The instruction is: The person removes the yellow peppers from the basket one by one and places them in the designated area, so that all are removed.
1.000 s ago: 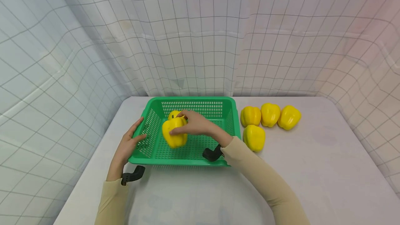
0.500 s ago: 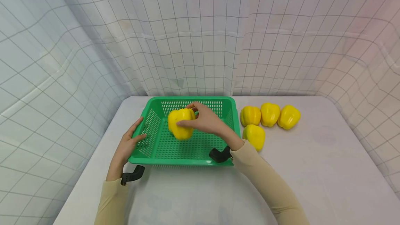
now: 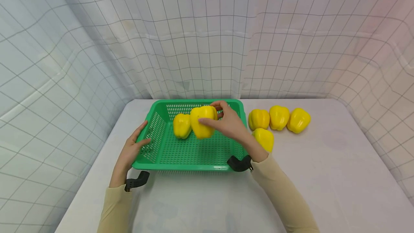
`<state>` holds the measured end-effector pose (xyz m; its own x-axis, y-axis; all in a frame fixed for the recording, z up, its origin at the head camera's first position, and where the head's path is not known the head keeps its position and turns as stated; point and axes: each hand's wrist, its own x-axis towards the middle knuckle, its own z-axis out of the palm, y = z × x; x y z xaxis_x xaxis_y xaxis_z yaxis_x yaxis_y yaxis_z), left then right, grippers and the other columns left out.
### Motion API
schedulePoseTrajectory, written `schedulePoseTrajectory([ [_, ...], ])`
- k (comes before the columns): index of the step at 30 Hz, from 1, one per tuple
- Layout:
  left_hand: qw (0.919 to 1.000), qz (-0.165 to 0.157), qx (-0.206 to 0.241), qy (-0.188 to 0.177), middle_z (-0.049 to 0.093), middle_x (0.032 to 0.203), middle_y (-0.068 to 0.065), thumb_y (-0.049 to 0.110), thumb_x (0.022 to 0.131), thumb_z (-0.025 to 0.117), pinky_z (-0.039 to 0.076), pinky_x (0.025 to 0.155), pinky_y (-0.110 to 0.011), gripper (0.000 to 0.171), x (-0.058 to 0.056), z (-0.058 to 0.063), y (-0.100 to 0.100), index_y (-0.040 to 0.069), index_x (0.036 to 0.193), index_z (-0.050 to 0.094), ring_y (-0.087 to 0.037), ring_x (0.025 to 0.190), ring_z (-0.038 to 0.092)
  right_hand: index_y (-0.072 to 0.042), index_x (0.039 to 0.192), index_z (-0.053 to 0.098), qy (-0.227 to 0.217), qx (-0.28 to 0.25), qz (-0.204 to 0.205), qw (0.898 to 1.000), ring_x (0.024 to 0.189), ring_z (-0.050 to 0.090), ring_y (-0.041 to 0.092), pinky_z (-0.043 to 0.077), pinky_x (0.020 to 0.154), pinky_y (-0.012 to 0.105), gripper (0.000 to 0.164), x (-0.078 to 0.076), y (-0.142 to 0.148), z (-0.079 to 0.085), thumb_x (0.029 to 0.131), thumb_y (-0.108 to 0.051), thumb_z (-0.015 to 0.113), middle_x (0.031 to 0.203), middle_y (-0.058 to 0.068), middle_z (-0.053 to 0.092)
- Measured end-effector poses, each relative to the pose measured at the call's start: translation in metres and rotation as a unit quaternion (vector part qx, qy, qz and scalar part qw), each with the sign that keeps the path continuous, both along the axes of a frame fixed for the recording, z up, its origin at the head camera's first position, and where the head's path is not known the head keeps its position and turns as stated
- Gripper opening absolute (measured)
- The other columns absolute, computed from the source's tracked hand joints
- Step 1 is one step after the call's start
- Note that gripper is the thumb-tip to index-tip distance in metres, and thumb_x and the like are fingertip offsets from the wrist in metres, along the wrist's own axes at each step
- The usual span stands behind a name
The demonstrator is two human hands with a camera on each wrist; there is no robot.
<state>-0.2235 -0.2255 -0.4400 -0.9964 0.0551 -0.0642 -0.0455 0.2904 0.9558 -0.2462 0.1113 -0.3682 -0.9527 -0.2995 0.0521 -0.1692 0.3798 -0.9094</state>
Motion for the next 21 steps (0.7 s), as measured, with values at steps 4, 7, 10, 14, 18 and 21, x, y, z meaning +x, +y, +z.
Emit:
schedulePoseTrajectory([
  [4,1.0000,0.000,-0.004,0.005,0.011,0.157,-0.009,0.004,0.097,0.051,0.022,0.104,-0.053,0.065,-0.001,-0.003,0.000,0.019,0.153,0.021,-0.032,0.139,0.015,-0.011,0.129,0.044,0.001,-0.011,-0.019,1.000,0.098,0.045,0.027,0.044,0.076,0.039,0.062,0.002,0.013,0.000,0.083,-0.041,0.071,0.117,0.009,0.048],
  [7,0.9998,0.002,-0.009,0.015,0.013,0.156,-0.006,0.006,0.097,0.052,0.023,0.104,-0.052,0.066,-0.006,-0.016,-0.004,0.024,0.153,0.023,-0.030,0.139,0.016,-0.011,0.133,0.042,0.005,-0.015,-0.036,0.999,0.100,0.045,0.027,0.044,0.078,0.039,0.063,0.004,0.022,0.000,0.085,-0.041,0.070,0.120,0.010,0.047],
  [10,0.9996,0.005,-0.015,0.022,0.014,0.156,-0.004,0.008,0.097,0.052,0.022,0.105,-0.052,0.065,-0.008,-0.021,-0.006,0.026,0.152,0.023,-0.029,0.139,0.016,-0.010,0.135,0.041,0.010,-0.023,-0.054,0.998,0.101,0.044,0.028,0.045,0.079,0.040,0.064,0.007,0.030,-0.001,0.086,-0.040,0.069,0.123,0.011,0.045],
  [14,0.9996,0.004,-0.016,0.024,0.012,0.157,-0.004,0.009,0.098,0.051,0.020,0.106,-0.053,0.064,-0.008,-0.019,-0.007,0.026,0.153,0.022,-0.029,0.140,0.014,-0.009,0.136,0.041,0.017,-0.045,-0.074,0.996,0.098,0.044,0.028,0.045,0.079,0.042,0.061,0.010,0.038,-0.003,0.088,-0.036,0.068,0.125,0.012,0.042],
  [18,0.9996,0.004,-0.017,0.024,0.013,0.156,-0.004,0.008,0.098,0.051,0.020,0.106,-0.053,0.065,-0.008,-0.021,-0.007,0.026,0.153,0.023,-0.029,0.140,0.014,-0.011,0.136,0.042,0.019,-0.059,-0.095,0.994,0.095,0.044,0.027,0.045,0.077,0.038,0.059,0.014,0.047,-0.006,0.089,-0.035,0.067,0.122,0.012,0.042],
  [21,0.9995,0.005,-0.019,0.026,0.014,0.156,-0.004,0.007,0.097,0.052,0.021,0.105,-0.053,0.065,-0.009,-0.022,-0.008,0.026,0.152,0.023,-0.029,0.140,0.015,-0.011,0.136,0.042,0.021,-0.069,-0.113,0.991,0.095,0.044,0.026,0.045,0.075,0.033,0.057,0.016,0.055,-0.009,0.089,-0.034,0.066,0.119,0.011,0.042],
])
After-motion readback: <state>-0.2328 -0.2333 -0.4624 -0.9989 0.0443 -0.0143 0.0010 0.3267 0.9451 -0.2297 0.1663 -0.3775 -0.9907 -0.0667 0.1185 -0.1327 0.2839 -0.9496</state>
